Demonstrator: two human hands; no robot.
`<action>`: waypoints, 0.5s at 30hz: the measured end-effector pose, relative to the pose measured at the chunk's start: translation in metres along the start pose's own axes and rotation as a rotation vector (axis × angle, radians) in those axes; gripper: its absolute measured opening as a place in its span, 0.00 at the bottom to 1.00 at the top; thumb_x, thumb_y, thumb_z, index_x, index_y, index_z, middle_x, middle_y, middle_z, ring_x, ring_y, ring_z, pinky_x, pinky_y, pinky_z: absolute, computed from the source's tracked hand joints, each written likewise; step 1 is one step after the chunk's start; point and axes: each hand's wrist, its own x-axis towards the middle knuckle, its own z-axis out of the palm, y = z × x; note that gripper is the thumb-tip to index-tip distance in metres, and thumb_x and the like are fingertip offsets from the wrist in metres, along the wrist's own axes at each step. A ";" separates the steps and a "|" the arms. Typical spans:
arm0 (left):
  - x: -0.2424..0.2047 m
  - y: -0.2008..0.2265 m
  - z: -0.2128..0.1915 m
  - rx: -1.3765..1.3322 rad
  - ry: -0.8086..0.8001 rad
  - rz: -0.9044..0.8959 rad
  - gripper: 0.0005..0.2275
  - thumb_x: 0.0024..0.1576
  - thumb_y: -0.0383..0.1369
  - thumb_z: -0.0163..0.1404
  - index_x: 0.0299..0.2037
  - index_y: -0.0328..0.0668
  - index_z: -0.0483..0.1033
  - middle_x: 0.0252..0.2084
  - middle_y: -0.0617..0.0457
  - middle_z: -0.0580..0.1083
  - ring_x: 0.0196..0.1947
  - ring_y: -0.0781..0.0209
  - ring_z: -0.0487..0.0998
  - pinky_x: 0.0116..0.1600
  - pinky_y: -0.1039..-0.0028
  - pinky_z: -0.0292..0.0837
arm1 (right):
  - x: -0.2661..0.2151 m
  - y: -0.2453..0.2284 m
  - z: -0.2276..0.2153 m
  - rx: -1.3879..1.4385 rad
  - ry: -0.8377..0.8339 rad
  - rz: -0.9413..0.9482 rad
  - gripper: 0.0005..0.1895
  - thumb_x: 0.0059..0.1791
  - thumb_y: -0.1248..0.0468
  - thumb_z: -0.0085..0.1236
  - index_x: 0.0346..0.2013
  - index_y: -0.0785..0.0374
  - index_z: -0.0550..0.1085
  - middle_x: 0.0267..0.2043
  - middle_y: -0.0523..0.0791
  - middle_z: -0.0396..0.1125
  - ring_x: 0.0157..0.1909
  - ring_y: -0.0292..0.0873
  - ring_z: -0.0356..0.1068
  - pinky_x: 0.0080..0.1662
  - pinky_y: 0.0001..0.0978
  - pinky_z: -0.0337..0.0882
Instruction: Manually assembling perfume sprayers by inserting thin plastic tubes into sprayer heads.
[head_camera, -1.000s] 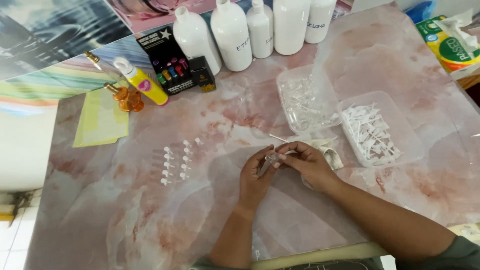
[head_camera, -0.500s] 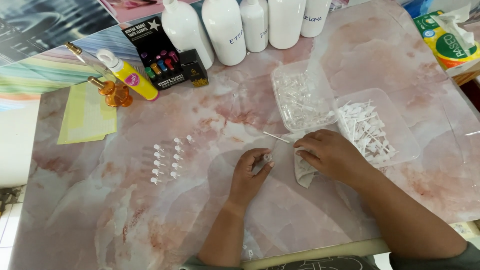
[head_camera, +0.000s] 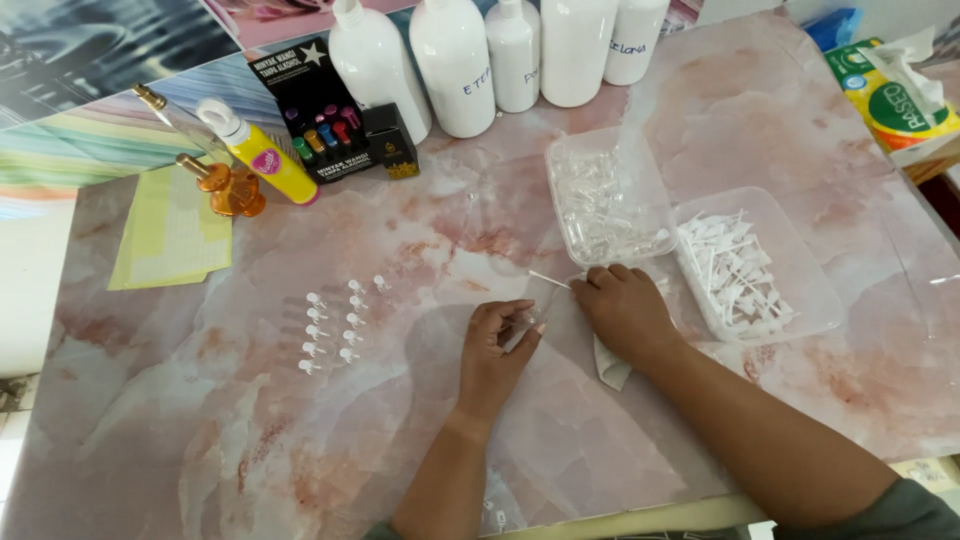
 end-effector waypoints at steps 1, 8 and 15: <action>0.002 -0.004 -0.001 -0.003 0.006 0.003 0.12 0.57 0.27 0.60 0.51 0.40 0.80 0.42 0.50 0.71 0.44 0.63 0.75 0.55 0.67 0.78 | 0.004 0.002 -0.006 -0.002 0.001 -0.007 0.09 0.51 0.60 0.58 0.43 0.53 0.81 0.37 0.46 0.74 0.39 0.48 0.76 0.41 0.41 0.76; -0.004 -0.010 -0.009 -0.037 0.025 0.024 0.15 0.57 0.27 0.60 0.54 0.38 0.78 0.43 0.50 0.69 0.44 0.62 0.73 0.55 0.66 0.77 | -0.001 0.011 -0.036 0.292 0.267 -0.114 0.07 0.52 0.63 0.63 0.44 0.60 0.79 0.36 0.45 0.74 0.39 0.45 0.76 0.42 0.36 0.76; -0.009 -0.005 -0.007 -0.005 0.039 0.060 0.12 0.58 0.29 0.59 0.51 0.39 0.78 0.43 0.48 0.71 0.46 0.59 0.77 0.55 0.66 0.78 | 0.012 0.011 -0.091 0.357 0.378 -0.359 0.07 0.51 0.69 0.63 0.43 0.65 0.78 0.35 0.45 0.68 0.39 0.44 0.73 0.47 0.36 0.78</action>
